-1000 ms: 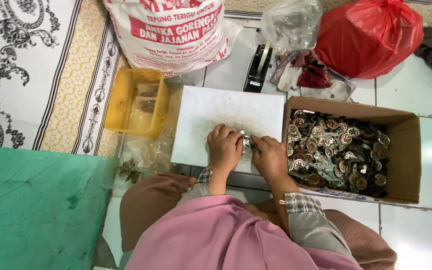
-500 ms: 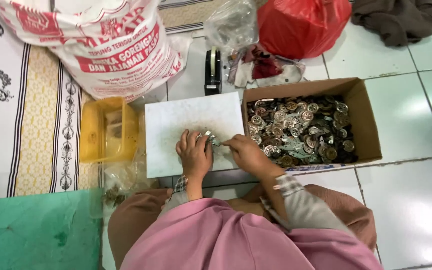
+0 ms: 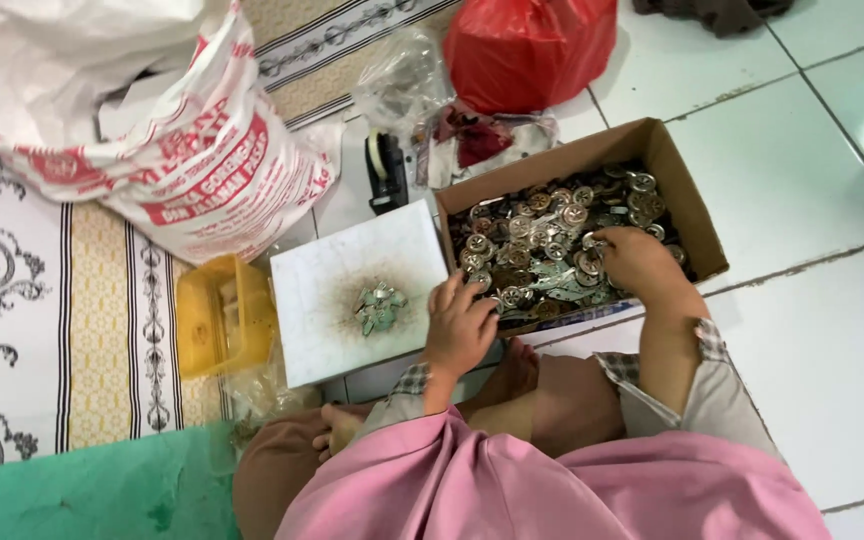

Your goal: Sorting and picking small decorative metal components from a cardboard box and placing them onto a white board

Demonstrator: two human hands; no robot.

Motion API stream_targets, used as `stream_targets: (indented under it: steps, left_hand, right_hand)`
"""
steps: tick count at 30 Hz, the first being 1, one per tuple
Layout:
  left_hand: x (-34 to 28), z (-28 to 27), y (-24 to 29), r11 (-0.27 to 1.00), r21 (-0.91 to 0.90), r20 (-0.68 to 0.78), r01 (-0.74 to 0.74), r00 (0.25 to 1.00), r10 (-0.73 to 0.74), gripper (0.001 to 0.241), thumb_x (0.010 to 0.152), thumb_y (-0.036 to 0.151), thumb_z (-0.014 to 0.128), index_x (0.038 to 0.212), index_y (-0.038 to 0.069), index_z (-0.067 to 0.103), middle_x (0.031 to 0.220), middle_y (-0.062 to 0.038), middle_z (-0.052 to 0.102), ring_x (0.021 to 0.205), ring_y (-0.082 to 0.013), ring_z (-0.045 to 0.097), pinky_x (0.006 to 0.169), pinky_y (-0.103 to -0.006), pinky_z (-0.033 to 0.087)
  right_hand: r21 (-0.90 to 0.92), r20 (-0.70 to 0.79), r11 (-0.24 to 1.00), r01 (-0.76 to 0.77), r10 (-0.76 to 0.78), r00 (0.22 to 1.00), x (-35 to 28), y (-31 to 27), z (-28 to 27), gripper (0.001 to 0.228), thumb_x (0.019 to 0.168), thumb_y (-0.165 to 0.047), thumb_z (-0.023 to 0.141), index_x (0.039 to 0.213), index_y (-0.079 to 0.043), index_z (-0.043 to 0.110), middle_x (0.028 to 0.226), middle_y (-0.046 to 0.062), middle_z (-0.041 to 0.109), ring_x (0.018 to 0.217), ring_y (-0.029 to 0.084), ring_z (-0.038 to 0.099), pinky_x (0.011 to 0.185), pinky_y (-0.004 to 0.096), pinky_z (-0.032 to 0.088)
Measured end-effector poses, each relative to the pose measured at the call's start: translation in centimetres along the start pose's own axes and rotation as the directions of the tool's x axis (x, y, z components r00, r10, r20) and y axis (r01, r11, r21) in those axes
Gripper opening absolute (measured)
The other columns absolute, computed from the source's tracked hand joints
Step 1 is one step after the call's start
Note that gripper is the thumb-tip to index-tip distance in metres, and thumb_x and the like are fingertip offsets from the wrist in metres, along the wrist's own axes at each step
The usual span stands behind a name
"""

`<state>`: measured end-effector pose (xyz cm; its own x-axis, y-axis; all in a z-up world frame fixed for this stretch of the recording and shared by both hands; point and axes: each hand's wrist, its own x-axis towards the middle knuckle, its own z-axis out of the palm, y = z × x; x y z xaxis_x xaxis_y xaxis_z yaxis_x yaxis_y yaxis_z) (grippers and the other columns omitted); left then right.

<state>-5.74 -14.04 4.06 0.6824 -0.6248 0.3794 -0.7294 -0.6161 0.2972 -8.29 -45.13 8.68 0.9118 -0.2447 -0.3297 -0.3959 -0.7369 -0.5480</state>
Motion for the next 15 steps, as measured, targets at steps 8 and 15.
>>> stream_targets:
  steps: [8, 15]
  left_hand:
    - [5.1, 8.4, -2.6, 0.997, 0.051, 0.363, -0.055, 0.931, 0.033, 0.028, 0.094, 0.028, 0.065, 0.116, 0.012, 0.07, 0.126, -0.012, 0.063, 0.137, -0.0379, 0.046, 0.107, -0.0518, 0.038]
    - [6.9, 7.8, -0.9, 0.974, 0.207, 0.615, 0.086, 0.763, -0.198, 0.06, 0.1, 0.047, 0.052, 0.146, 0.01, 0.043, 0.141, -0.019, 0.049, 0.137, -0.0398, 0.041, 0.109, -0.0514, 0.031]
  right_hand:
    - [-0.027, 0.166, 0.998, -0.048, 0.052, 0.985, 2.1, -0.8, 1.6, 0.043, 0.097, -0.008, 0.045, 0.131, -0.013, 0.072, 0.124, 0.022, 0.07, 0.112, 0.04, 0.07, 0.09, 0.052, 0.059]
    - [-0.147, 0.431, 0.989, 0.004, 0.06, 0.901, 6.0, -0.5, 6.0, 0.051, 0.091, -0.007, 0.041, 0.13, -0.016, 0.073, 0.13, 0.018, 0.071, 0.121, 0.037, 0.067, 0.098, 0.054, 0.055]
